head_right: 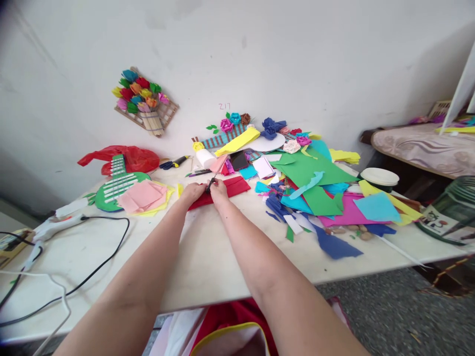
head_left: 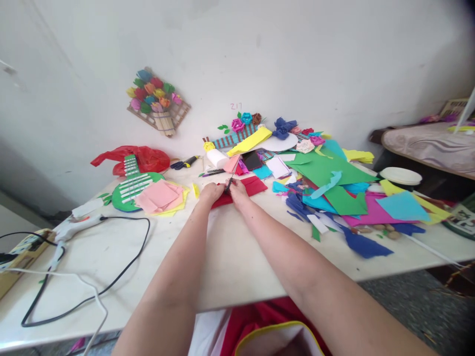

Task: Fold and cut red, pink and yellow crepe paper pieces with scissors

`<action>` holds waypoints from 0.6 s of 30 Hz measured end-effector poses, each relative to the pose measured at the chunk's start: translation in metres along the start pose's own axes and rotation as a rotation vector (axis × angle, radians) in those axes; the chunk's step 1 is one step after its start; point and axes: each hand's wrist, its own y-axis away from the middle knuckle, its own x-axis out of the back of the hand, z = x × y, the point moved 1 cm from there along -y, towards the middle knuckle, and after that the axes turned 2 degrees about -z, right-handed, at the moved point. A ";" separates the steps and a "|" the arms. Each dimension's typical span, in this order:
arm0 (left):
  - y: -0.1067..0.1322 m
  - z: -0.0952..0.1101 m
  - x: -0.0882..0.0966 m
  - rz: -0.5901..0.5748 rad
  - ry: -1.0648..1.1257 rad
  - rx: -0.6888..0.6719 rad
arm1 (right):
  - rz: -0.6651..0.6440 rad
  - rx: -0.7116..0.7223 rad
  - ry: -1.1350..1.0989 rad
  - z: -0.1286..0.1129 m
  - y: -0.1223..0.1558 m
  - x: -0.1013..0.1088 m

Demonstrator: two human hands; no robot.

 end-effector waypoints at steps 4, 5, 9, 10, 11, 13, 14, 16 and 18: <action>0.017 0.004 0.008 -0.094 -0.209 0.049 | -0.034 -0.058 -0.185 -0.006 0.005 -0.004; 0.019 0.004 0.009 -0.110 -0.225 0.019 | -0.046 -0.070 -0.223 -0.006 0.006 -0.005; 0.021 0.001 0.013 -0.136 -0.241 -0.018 | -0.048 -0.063 -0.307 -0.009 0.008 -0.006; 0.021 0.000 0.013 -0.129 -0.234 -0.022 | -0.044 -0.058 -0.329 -0.010 0.009 -0.005; 0.021 -0.001 0.013 -0.116 -0.221 -0.029 | -0.039 -0.055 -0.352 -0.011 0.010 -0.004; 0.022 -0.003 0.015 -0.092 -0.169 -0.044 | -0.027 -0.058 -0.399 -0.014 0.012 -0.001; 0.023 -0.004 0.016 -0.084 -0.136 -0.049 | -0.024 -0.057 -0.418 -0.017 0.012 0.000; 0.025 -0.006 0.019 -0.064 -0.079 -0.043 | -0.026 -0.047 -0.442 -0.022 0.014 0.004; 0.027 -0.010 0.022 -0.029 -0.042 -0.035 | -0.047 -0.029 -0.440 -0.027 0.014 0.007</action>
